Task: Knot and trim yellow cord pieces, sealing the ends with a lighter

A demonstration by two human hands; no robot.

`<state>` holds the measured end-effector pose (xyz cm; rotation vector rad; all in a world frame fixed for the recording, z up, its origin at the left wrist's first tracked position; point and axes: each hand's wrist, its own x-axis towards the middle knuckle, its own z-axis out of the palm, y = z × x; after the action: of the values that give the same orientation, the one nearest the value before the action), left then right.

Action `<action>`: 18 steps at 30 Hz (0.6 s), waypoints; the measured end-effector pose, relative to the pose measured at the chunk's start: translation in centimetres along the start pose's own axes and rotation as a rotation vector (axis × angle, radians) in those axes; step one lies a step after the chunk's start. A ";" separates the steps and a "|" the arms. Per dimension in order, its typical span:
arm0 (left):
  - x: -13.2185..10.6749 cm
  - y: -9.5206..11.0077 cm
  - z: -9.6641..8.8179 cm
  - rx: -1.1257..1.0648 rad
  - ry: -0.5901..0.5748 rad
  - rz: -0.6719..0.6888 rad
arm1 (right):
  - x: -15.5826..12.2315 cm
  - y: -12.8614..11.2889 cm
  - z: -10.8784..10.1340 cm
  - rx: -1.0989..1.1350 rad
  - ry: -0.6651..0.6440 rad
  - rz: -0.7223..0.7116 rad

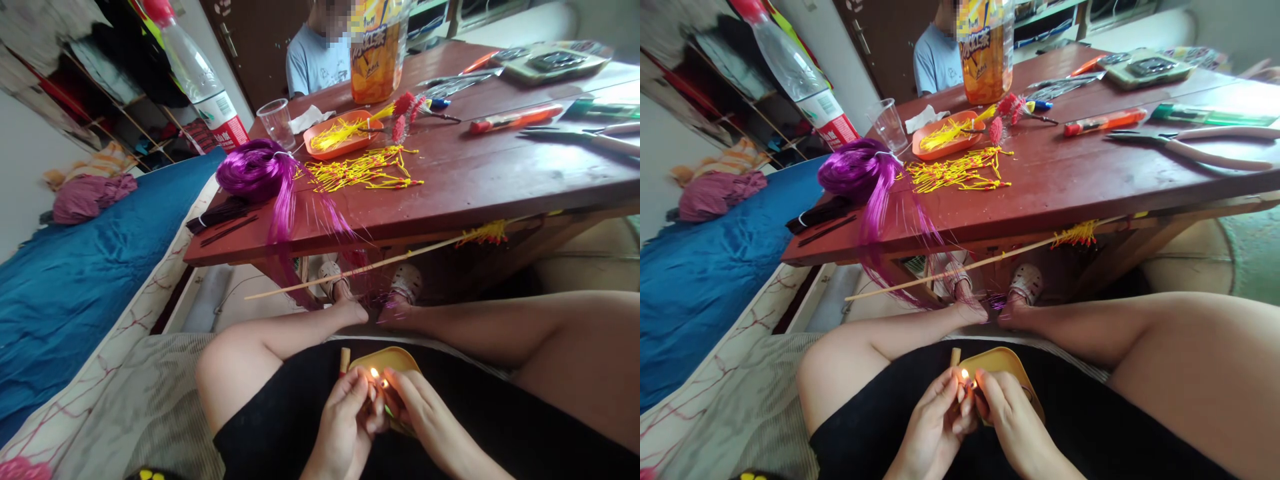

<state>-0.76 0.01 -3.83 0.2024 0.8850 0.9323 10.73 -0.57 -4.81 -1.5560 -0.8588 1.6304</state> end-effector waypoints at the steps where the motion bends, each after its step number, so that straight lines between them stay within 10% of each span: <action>1: 0.0 0.0 0.0 -0.001 0.001 0.002 | -0.1 -0.1 0.0 0.002 0.004 -0.001; 18: 0.5 -0.3 -0.7 -0.062 -0.203 -0.030 | -0.5 -0.1 -0.5 0.080 -0.052 0.032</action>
<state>-0.96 0.10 -4.70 0.2259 0.6694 0.8930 11.21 -0.98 -4.51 -1.4851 -0.7893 1.7134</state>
